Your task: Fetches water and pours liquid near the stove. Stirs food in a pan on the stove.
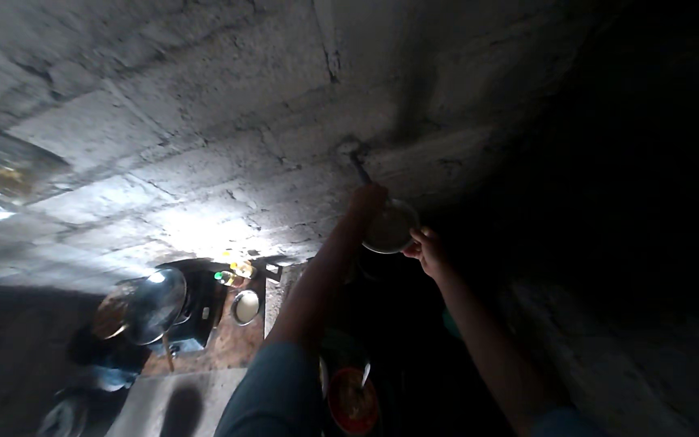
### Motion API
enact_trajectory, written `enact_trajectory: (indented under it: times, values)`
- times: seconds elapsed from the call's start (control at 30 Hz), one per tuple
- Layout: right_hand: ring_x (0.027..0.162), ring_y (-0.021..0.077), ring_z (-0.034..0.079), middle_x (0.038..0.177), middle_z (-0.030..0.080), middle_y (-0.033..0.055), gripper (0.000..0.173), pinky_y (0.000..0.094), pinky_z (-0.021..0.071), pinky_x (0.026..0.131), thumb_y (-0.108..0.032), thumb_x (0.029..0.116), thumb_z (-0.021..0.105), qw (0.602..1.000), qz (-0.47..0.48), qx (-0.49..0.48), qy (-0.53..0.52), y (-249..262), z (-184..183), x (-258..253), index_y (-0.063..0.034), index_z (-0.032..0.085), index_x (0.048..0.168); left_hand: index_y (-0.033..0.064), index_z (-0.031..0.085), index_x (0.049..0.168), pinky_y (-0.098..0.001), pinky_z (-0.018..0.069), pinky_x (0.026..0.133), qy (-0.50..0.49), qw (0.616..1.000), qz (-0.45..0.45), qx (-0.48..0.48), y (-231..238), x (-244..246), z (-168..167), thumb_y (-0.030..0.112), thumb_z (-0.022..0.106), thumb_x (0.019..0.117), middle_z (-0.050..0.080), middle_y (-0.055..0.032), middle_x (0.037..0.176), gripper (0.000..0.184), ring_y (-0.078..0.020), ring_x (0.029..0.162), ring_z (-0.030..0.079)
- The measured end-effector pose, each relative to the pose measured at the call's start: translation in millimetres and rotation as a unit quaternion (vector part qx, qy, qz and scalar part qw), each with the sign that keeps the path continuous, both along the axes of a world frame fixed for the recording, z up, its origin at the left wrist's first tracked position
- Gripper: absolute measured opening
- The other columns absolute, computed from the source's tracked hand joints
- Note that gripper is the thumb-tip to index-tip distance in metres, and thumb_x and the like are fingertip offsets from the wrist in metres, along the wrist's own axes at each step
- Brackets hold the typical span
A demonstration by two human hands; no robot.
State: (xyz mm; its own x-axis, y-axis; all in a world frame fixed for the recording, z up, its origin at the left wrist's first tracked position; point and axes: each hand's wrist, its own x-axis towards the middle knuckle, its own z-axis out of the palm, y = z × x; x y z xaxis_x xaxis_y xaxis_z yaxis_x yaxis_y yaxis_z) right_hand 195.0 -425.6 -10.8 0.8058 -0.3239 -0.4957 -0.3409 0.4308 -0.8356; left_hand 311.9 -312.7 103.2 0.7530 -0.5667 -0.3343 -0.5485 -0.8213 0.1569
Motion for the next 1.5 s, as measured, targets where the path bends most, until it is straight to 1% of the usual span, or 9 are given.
enact_trajectory:
  times: [0.2, 0.67, 0.73, 0.8, 0.93, 1.0, 1.4, 1.47, 1.5]
  values:
    - [0.062, 0.0158, 0.068, 0.088, 0.063, 0.0137, 0.024, 0.0288, 0.06, 0.059, -0.016, 0.1104, 0.048, 1.0, -0.007, -0.003, 0.007, 0.8, 1.1, -1.2, 0.0034, 0.052, 0.124, -0.0005, 0.064, 0.127, -0.055, 0.0493, 0.101, 0.004, 1.0, 0.007, 0.004, -1.2, -0.5, 0.3, 0.002, 0.06, 0.0982, 0.061, -0.0223, 0.132, 0.029, -0.0406, 0.124, 0.059]
    - [0.063, 0.0154, 0.068, 0.09, 0.063, 0.0138, 0.024, 0.0285, 0.0598, 0.059, -0.017, 0.1107, 0.047, 1.0, 0.004, -0.002, 0.008, 0.2, -4.1, -3.6, 0.003, 0.051, 0.124, -0.0011, 0.064, 0.126, -0.0535, 0.048, 0.103, -0.008, 1.0, 0.006, 0.012, -1.4, -3.1, -1.3, 0.0, 0.059, 0.0984, 0.063, -0.0222, 0.129, 0.028, -0.0402, 0.124, 0.059]
    - [0.062, 0.0154, 0.067, 0.088, 0.062, 0.0129, 0.021, 0.0288, 0.0597, 0.059, -0.016, 0.1102, 0.048, 1.0, 0.001, 0.001, 0.006, -0.6, -6.1, -4.0, 0.0028, 0.052, 0.119, 0.0005, 0.068, 0.112, -0.0551, 0.0545, 0.091, -0.07, 0.996, -0.01, -0.057, 9.7, -4.5, -25.1, 0.0, 0.069, 0.0918, 0.067, -0.0206, 0.114, 0.02, -0.0403, 0.109, 0.065]
    - [0.062, 0.0154, 0.067, 0.086, 0.062, 0.0123, 0.02, 0.0287, 0.0597, 0.059, -0.015, 0.1101, 0.048, 1.0, 0.001, 0.0, 0.003, -1.4, -7.1, -4.3, 0.0028, 0.052, 0.117, 0.0014, 0.068, 0.106, -0.0559, 0.0564, 0.084, -0.098, 0.991, -0.01, -0.092, 14.1, -5.7, -36.6, -0.002, 0.072, 0.0887, 0.067, -0.0199, 0.107, 0.018, -0.0403, 0.101, 0.067]
    - [0.06, 0.0138, 0.066, 0.085, 0.061, 0.0114, 0.019, 0.0272, 0.059, 0.057, -0.015, 0.1103, 0.047, 1.0, 0.005, -0.009, 0.006, -1.5, -3.1, -4.5, 0.0028, 0.052, 0.116, -0.0023, 0.065, 0.122, -0.0559, 0.0515, 0.097, -0.004, 1.0, 0.016, 0.019, -4.5, -4.8, 1.8, 0.0, 0.06, 0.0978, 0.065, -0.023, 0.125, 0.025, -0.0412, 0.119, 0.062]
    - [0.06, 0.014, 0.066, 0.085, 0.061, 0.0115, 0.019, 0.0274, 0.0592, 0.057, -0.015, 0.1103, 0.047, 1.0, 0.006, -0.008, 0.004, -1.6, -2.8, -4.8, 0.003, 0.052, 0.116, -0.0022, 0.065, 0.124, -0.0557, 0.0507, 0.098, 0.005, 0.999, 0.016, 0.032, -7.1, -4.2, 7.0, 0.001, 0.06, 0.0982, 0.064, -0.0229, 0.127, 0.027, -0.0408, 0.121, 0.061]
    - [0.061, 0.0144, 0.067, 0.087, 0.062, 0.0125, 0.021, 0.0276, 0.0594, 0.058, -0.013, 0.1099, 0.048, 1.0, 0.01, -0.005, 0.006, 0.8, -11.5, -4.9, 0.0042, 0.052, 0.12, -0.0028, 0.065, 0.124, -0.0556, 0.0505, 0.098, -0.011, 1.0, 0.014, 0.011, -2.7, -1.4, -2.2, 0.004, 0.059, 0.0998, 0.065, -0.0232, 0.125, 0.026, -0.0408, 0.119, 0.062]
    - [0.062, 0.015, 0.067, 0.088, 0.063, 0.0133, 0.022, 0.0281, 0.0599, 0.058, -0.014, 0.1098, 0.048, 1.0, 0.008, -0.005, 0.004, 0.2, -11.1, -4.7, 0.0043, 0.052, 0.121, -0.0012, 0.067, 0.12, -0.0574, 0.0525, 0.093, -0.032, 0.999, 0.028, -0.006, -1.2, -2.0, -9.6, 0.007, 0.067, 0.0953, 0.066, -0.023, 0.12, 0.025, -0.0416, 0.114, 0.064]
    - [0.062, 0.0151, 0.067, 0.088, 0.063, 0.0132, 0.021, 0.0284, 0.06, 0.058, -0.014, 0.1098, 0.048, 1.0, 0.009, -0.005, 0.005, -0.6, -11.9, -4.7, 0.0037, 0.053, 0.12, -0.0004, 0.068, 0.112, -0.0583, 0.0548, 0.086, -0.066, 0.997, 0.031, -0.04, 2.3, -2.4, -21.7, 0.008, 0.073, 0.0901, 0.067, -0.0228, 0.113, 0.024, -0.0421, 0.106, 0.066]
